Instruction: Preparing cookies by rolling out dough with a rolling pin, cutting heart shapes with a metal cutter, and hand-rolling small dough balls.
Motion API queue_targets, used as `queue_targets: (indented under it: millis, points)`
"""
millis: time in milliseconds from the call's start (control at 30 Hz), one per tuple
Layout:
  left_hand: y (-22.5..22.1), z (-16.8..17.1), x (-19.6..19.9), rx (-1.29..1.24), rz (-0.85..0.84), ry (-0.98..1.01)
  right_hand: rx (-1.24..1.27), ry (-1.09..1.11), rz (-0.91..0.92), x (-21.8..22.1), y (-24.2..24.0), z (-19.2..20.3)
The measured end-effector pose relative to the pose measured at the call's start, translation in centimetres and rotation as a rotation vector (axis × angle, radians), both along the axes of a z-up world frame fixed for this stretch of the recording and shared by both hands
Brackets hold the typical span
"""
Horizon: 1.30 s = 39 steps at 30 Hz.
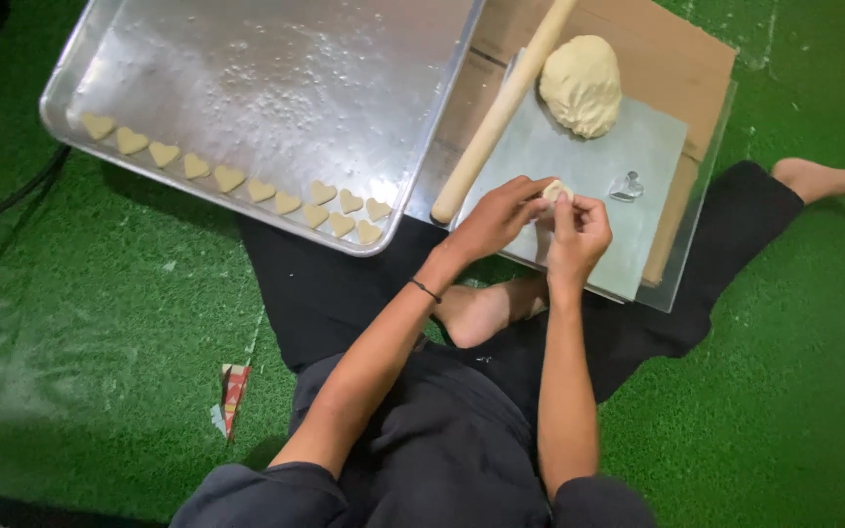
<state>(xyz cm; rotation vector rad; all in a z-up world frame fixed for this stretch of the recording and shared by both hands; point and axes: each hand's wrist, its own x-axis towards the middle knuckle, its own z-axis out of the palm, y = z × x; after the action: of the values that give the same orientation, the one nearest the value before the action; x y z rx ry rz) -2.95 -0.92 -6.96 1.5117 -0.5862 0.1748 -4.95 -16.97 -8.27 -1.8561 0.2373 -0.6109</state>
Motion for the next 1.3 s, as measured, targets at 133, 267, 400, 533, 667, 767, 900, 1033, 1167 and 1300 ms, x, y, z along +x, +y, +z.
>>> queue_targets:
  millis: [133,267,400,533,667,767,900,1033,1167,1300]
  points:
    - [0.6,2.0,-0.3,-0.044,-0.047,0.115,0.032,0.007,0.020,-0.5,0.6,0.9]
    - [-0.6,-0.7,0.0,0.032,0.027,0.154,-0.124,0.013,0.118,-1.1,1.5,2.6]
    - [-0.9,0.0,-0.1,0.076,0.096,0.148,-0.071,0.033,0.233,-1.6,0.9,2.5]
    - [-0.8,0.4,0.1,-0.001,0.061,0.212,0.004,0.083,0.268,-1.6,0.4,2.7]
    - [-0.9,-0.6,0.5,-0.026,0.067,0.208,0.043,0.099,0.296,-1.5,-0.2,1.9]
    - [-0.9,-0.7,0.4,-0.003,0.064,0.192,0.087,0.100,0.264,-1.3,-0.8,0.5]
    - [0.1,2.8,-0.4,-0.001,0.069,0.105,0.081,0.119,0.234,-0.7,-0.9,0.5]
    - [-0.7,-0.5,0.5,-0.067,0.041,0.132,-0.018,0.129,0.225,-1.0,1.1,2.6]
    - [-1.2,-1.8,0.5,-0.085,0.112,0.152,0.039,-0.001,0.324,-1.1,0.4,2.1]
    - [-1.2,-2.7,0.8,-0.145,0.060,0.126,0.015,0.022,0.305,-1.4,-0.1,1.6]
